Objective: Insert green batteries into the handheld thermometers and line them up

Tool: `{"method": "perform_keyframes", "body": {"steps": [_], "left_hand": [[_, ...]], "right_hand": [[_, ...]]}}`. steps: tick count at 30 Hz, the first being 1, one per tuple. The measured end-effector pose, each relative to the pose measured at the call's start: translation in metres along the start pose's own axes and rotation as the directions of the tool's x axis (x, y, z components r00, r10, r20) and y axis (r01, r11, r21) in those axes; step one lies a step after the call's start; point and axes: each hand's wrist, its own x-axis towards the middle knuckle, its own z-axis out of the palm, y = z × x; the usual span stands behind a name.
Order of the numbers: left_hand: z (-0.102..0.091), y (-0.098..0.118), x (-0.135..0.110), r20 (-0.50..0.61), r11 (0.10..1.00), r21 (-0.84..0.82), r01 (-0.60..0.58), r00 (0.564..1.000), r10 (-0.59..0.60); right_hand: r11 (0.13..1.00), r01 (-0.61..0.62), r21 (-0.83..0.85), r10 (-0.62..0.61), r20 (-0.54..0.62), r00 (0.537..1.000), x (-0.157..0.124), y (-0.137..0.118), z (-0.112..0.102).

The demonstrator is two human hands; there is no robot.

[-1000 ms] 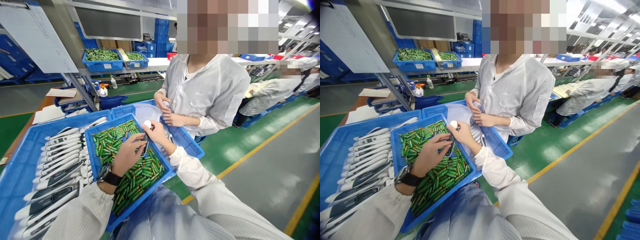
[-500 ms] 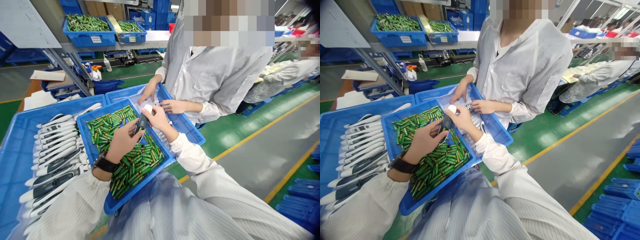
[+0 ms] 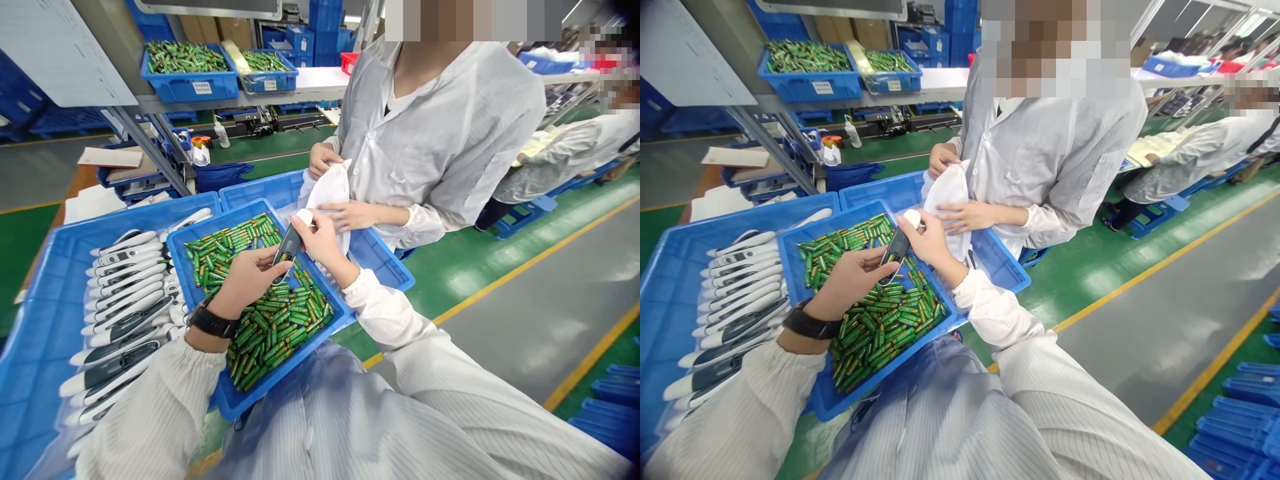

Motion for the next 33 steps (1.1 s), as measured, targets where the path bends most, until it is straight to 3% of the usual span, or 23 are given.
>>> {"method": "perform_keyframes", "body": {"steps": [7,10,13,16,20,24,29,33], "left_hand": [[0.0,0.008,0.0,0.087,0.995,-0.092,0.024,0.996,-0.016],[0.003,0.009,0.0,0.06,0.996,-0.086,0.029,0.998,-0.024],[0.006,0.007,0.0,-0.097,0.996,0.074,0.043,0.995,-0.036],[0.005,0.002,0.0,-0.161,0.909,0.417,0.01,0.985,0.063],[0.003,-0.008,-0.002,0.061,0.641,0.762,-0.086,0.996,0.061],[0.003,-0.017,-0.003,0.202,0.47,0.86,-0.197,0.979,0.039],[0.002,-0.023,-0.004,0.262,0.442,0.86,-0.254,0.964,0.046],[-0.001,-0.02,-0.003,0.241,0.538,0.804,-0.254,0.966,0.097]], "right_hand": [[0.998,0.067,0.001,-0.067,-0.039,0.997,-0.004,-0.003,0.0],[0.997,0.081,-0.006,-0.082,-0.058,0.995,-0.002,-0.001,-0.001],[0.997,0.081,-0.014,-0.082,-0.16,0.984,0.006,0.002,-0.008],[0.997,0.078,0.005,-0.073,-0.306,0.949,0.018,0.007,-0.019],[0.997,0.043,0.063,-0.016,-0.375,0.927,0.029,0.011,-0.031],[0.997,0.039,0.071,-0.01,-0.365,0.931,0.029,0.012,-0.03],[0.999,0.016,0.034,-0.004,-0.325,0.946,0.027,0.016,-0.024],[0.999,0.016,-0.028,-0.024,-0.316,0.949,0.028,0.02,-0.024]]}}
